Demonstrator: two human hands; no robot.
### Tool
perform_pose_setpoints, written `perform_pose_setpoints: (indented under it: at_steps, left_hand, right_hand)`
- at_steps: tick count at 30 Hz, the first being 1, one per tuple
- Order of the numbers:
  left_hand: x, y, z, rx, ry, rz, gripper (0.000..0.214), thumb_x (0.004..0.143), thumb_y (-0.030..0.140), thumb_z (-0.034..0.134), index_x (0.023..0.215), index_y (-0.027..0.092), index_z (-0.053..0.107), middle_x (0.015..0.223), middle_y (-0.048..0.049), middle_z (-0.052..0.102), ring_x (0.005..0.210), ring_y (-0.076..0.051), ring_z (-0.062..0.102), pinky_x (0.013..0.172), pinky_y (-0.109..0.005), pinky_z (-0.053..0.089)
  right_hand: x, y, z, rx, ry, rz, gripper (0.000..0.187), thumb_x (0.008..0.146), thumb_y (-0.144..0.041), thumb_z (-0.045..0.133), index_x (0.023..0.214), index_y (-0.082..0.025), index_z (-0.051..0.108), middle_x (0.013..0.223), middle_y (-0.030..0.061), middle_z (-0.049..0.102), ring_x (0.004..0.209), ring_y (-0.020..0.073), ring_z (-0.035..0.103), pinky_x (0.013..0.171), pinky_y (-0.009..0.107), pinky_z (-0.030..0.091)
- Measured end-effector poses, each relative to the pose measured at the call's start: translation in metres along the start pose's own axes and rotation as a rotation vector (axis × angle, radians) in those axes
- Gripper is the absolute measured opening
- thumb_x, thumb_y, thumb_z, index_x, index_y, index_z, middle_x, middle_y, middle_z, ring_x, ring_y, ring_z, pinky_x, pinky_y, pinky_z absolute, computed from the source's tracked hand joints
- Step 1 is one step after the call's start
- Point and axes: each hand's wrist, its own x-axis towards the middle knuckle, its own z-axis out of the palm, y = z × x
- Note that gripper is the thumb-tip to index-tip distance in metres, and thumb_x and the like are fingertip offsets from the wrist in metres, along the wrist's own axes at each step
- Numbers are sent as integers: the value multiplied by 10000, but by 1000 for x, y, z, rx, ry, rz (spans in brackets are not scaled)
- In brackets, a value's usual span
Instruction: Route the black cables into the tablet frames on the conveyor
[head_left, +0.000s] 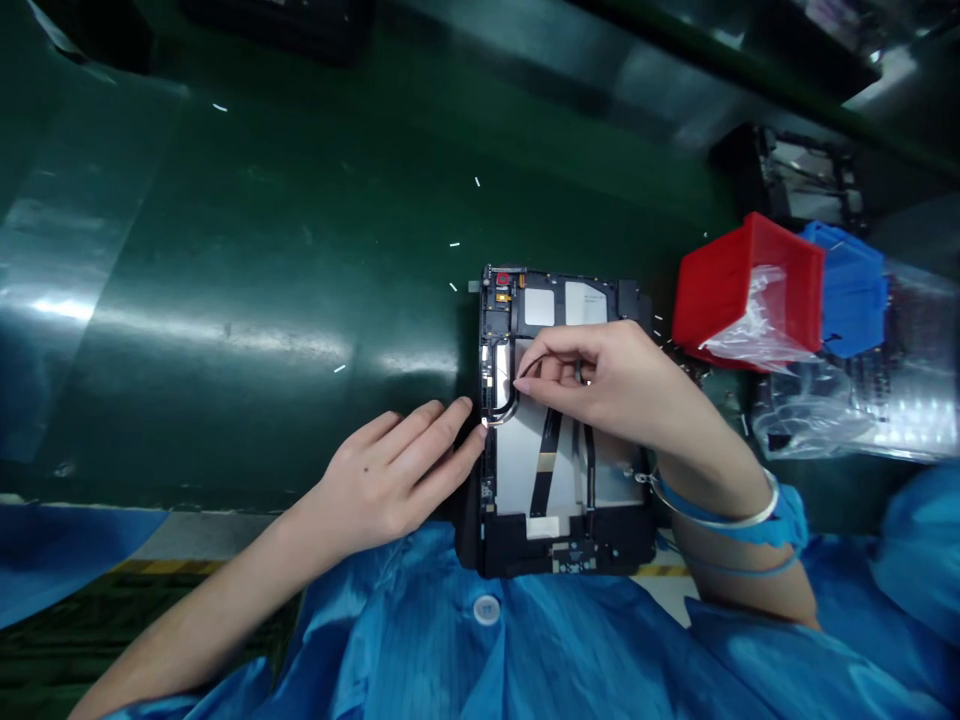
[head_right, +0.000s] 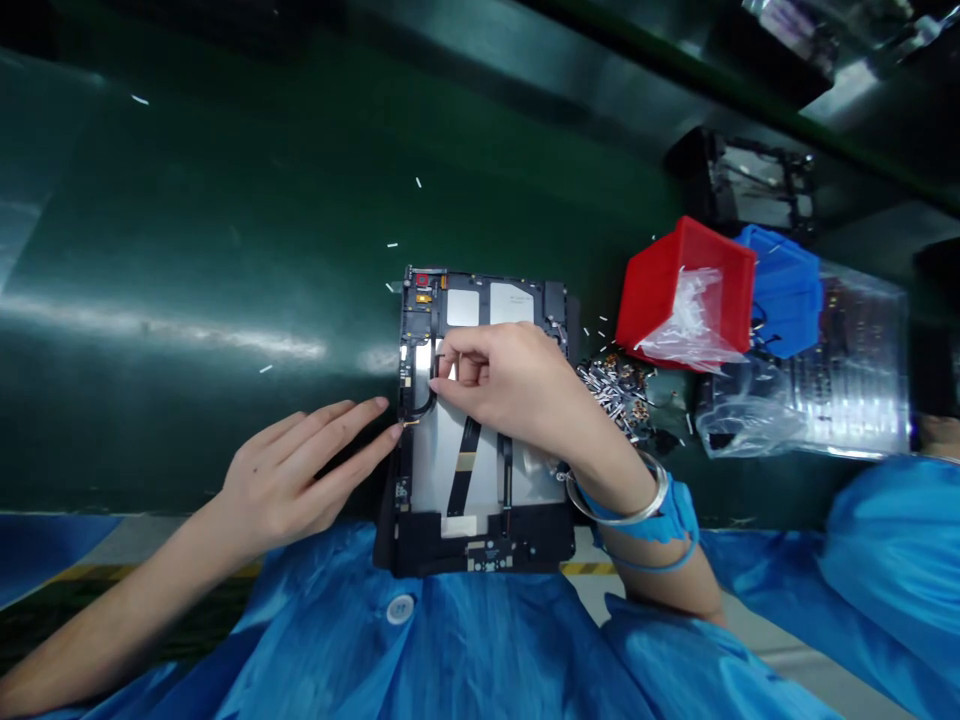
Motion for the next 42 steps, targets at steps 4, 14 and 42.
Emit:
perform_pose_setpoints:
  at_steps: [4,14,42]
  left_hand:
    - [9,-1,-4,20,-49,-9,309,862,30,460,1116,112,613,1137,-174,676,927,-262,680,645,-329,528]
    - [8,-3,-6,-19,-47,-14,289,866,49,486,1121,125,601,1133,-182,671,958,-275,666,657,-334,519]
    - [24,-4,-5,1,-191,69,402,952,360,453,1226,117,618,1299,-144,598,1146,-312,582,849,-402,456]
  right_hand:
    - [1,0,-1,-18,-5,-7,60,736,-175,655,677,-177,647,519,-59,556,503,68,481,522,236,309]
    - [-1,1,-3,-50,-11,-65,55,727,-154,652,677,-176,653,529,-60,549,518,64,470,538,235,307]
    - [-8,-9,4,-206,59,17,96,737,-140,591,679,-200,639,557,-38,587,535,92,491,535,247,288]
